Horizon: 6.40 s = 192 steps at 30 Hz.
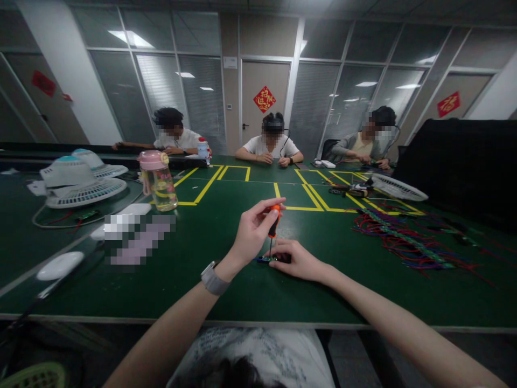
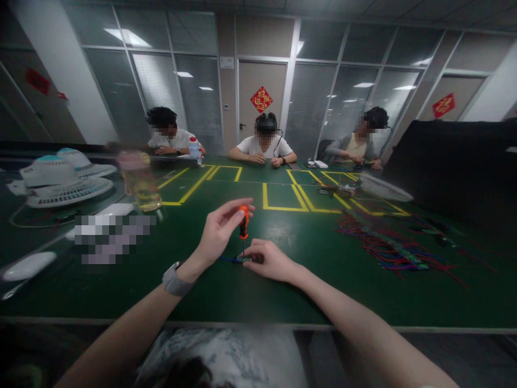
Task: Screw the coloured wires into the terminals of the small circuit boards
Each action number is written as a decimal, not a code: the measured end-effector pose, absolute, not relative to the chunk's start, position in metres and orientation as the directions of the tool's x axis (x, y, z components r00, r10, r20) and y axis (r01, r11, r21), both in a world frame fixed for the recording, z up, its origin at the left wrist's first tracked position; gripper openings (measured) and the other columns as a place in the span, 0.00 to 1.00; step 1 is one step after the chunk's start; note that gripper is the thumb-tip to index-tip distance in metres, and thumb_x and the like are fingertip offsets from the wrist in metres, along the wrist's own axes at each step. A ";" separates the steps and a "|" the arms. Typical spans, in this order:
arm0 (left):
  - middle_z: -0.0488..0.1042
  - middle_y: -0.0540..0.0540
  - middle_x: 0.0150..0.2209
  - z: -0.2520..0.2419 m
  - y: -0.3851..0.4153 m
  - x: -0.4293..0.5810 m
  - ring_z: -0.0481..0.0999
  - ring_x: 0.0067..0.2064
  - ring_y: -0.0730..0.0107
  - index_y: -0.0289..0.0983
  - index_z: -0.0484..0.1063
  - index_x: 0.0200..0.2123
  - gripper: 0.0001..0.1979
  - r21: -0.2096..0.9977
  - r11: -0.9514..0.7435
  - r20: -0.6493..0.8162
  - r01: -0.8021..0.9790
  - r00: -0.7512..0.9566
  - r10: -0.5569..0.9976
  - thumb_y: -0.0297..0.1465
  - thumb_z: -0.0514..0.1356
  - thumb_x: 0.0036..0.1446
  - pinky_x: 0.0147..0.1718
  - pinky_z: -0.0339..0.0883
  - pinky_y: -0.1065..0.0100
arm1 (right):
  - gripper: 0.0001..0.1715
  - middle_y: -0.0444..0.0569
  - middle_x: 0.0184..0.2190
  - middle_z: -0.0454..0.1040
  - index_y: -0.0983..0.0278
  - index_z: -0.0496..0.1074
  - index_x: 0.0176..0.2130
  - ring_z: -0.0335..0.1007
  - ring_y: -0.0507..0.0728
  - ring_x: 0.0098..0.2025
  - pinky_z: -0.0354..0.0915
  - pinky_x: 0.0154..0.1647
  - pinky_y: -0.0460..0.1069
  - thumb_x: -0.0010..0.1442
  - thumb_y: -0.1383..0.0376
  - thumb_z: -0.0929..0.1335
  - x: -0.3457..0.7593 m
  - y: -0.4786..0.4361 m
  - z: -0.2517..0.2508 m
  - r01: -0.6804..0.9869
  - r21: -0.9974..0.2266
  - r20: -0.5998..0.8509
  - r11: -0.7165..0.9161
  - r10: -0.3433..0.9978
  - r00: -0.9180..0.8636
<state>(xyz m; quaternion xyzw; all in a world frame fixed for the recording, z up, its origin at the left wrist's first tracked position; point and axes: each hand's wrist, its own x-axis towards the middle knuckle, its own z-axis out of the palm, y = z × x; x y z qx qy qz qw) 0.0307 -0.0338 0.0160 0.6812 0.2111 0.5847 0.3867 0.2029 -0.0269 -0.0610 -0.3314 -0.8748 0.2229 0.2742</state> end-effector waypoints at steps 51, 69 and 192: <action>0.79 0.42 0.45 0.018 -0.036 0.031 0.79 0.44 0.66 0.35 0.76 0.44 0.11 0.765 -0.608 0.642 -0.212 0.178 0.746 0.29 0.58 0.60 0.46 0.73 0.65 | 0.11 0.45 0.28 0.68 0.65 0.77 0.42 0.62 0.50 0.27 0.61 0.29 0.46 0.58 0.64 0.69 0.203 -0.028 -0.061 0.466 -0.566 0.336 0.680 0.707 -0.623; 0.75 0.42 0.51 0.015 -0.035 0.031 0.76 0.49 0.65 0.38 0.73 0.51 0.15 0.771 -0.614 0.636 -0.168 0.237 0.734 0.30 0.53 0.64 0.49 0.68 0.64 | 0.11 0.45 0.28 0.68 0.65 0.77 0.42 0.62 0.50 0.27 0.61 0.29 0.46 0.58 0.64 0.69 0.202 -0.027 -0.060 0.472 -0.564 0.332 0.678 0.709 -0.622; 0.76 0.42 0.46 0.015 -0.033 0.029 0.76 0.45 0.66 0.37 0.75 0.48 0.13 0.738 -0.665 0.673 -0.115 0.201 0.712 0.30 0.55 0.63 0.44 0.70 0.66 | 0.12 0.45 0.30 0.68 0.63 0.77 0.43 0.63 0.50 0.27 0.62 0.29 0.45 0.58 0.65 0.69 0.201 -0.028 -0.060 0.474 -0.569 0.313 0.672 0.710 -0.631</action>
